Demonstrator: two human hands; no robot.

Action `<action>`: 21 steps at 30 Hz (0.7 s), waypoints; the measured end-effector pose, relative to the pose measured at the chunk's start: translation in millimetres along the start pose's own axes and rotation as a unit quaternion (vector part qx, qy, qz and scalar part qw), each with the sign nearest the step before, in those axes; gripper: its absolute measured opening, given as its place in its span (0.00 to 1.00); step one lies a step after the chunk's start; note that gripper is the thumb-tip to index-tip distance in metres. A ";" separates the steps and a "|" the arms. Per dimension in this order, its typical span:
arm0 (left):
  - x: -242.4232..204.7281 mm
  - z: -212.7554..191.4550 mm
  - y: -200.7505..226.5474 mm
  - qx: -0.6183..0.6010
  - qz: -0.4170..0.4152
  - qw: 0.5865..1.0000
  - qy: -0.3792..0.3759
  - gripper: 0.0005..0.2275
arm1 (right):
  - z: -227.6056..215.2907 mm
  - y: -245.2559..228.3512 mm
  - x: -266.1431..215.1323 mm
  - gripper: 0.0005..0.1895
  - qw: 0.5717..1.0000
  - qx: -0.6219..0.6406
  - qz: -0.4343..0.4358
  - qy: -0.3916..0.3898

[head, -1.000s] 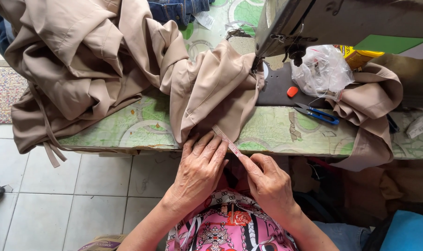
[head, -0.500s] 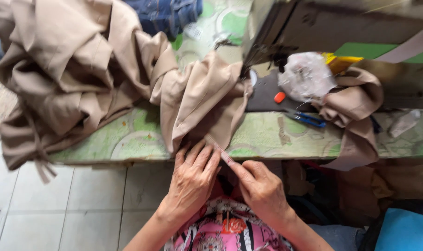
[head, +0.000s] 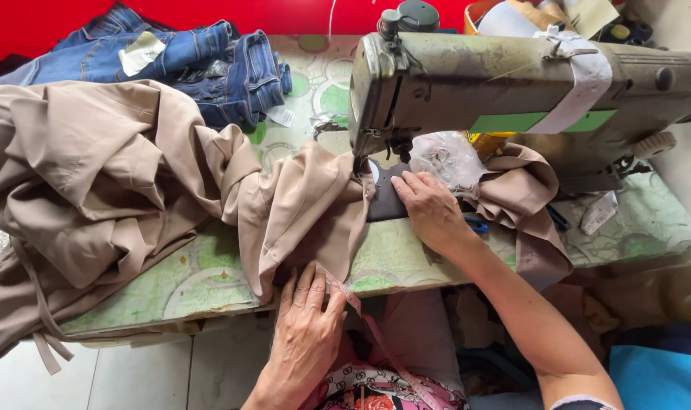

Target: Measuring, folding, and sewing the edges of a large piece of tan fabric using an industrial sewing machine.

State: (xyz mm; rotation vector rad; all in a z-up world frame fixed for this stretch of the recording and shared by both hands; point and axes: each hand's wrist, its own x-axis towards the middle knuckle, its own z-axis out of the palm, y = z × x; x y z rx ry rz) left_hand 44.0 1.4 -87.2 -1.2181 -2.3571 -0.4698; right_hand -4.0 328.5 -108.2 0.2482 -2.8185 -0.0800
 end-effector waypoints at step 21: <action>11.3 -9.5 7.6 0.012 -0.021 1.000 0.019 0.07 | -101.3 -37.4 16.1 0.05 0.972 0.215 0.067 -0.062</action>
